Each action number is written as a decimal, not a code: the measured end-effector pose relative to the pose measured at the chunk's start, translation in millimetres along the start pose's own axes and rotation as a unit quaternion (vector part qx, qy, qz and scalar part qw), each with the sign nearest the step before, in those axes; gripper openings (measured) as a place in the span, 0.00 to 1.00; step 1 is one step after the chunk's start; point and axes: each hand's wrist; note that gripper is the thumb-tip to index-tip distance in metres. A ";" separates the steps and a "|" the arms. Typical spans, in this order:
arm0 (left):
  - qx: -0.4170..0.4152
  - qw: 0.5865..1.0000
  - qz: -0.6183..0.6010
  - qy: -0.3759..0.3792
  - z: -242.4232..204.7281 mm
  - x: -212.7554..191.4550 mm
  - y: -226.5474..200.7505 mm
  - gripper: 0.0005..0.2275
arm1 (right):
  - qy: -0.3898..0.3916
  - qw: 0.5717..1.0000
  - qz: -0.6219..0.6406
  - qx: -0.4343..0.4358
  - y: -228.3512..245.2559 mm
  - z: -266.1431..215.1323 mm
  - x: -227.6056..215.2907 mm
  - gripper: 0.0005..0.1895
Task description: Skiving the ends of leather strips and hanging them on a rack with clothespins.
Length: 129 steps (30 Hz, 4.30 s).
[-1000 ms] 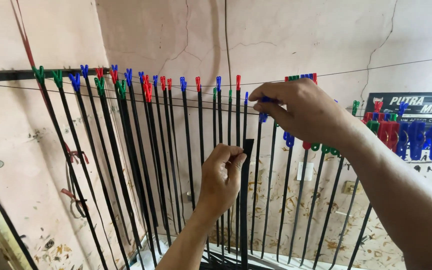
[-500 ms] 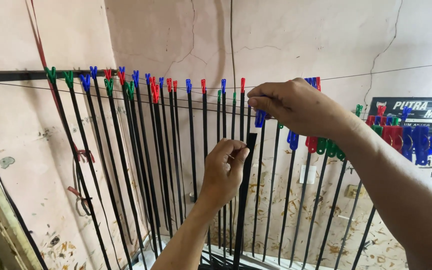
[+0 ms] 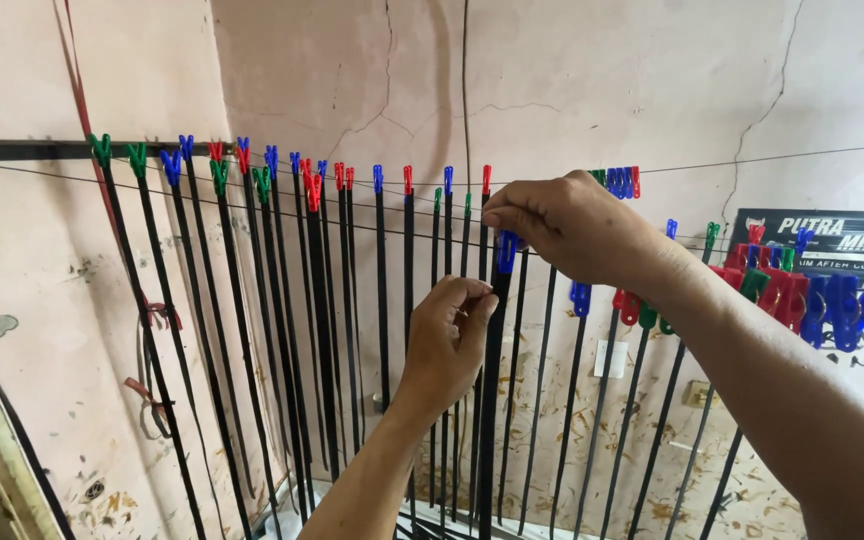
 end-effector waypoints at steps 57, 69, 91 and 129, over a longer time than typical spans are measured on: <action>-0.275 0.961 -0.008 0.026 -54.6 -21.9 -36.2 0.29 | 0.083 0.990 -0.043 0.110 16.6 15.8 3.3 0.19; -0.290 0.953 -0.069 -0.050 -98.7 -72.8 -1.2 0.28 | 0.054 0.998 -0.015 0.038 45.1 70.7 41.0 0.16; -0.320 0.925 0.094 -0.183 -98.3 -182.9 -18.0 0.33 | -0.036 0.994 0.106 -0.017 77.7 187.0 143.1 0.27; -0.324 0.872 0.040 -0.364 -106.5 -384.4 26.2 0.40 | -0.043 0.990 0.130 -0.026 228.3 412.4 286.0 0.20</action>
Point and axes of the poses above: each hand's wrist, its own z-axis towards the middle knuckle, its own x-axis out of the palm, y = z × x, and after that the axes turned 15 degrees about -z, right-handed
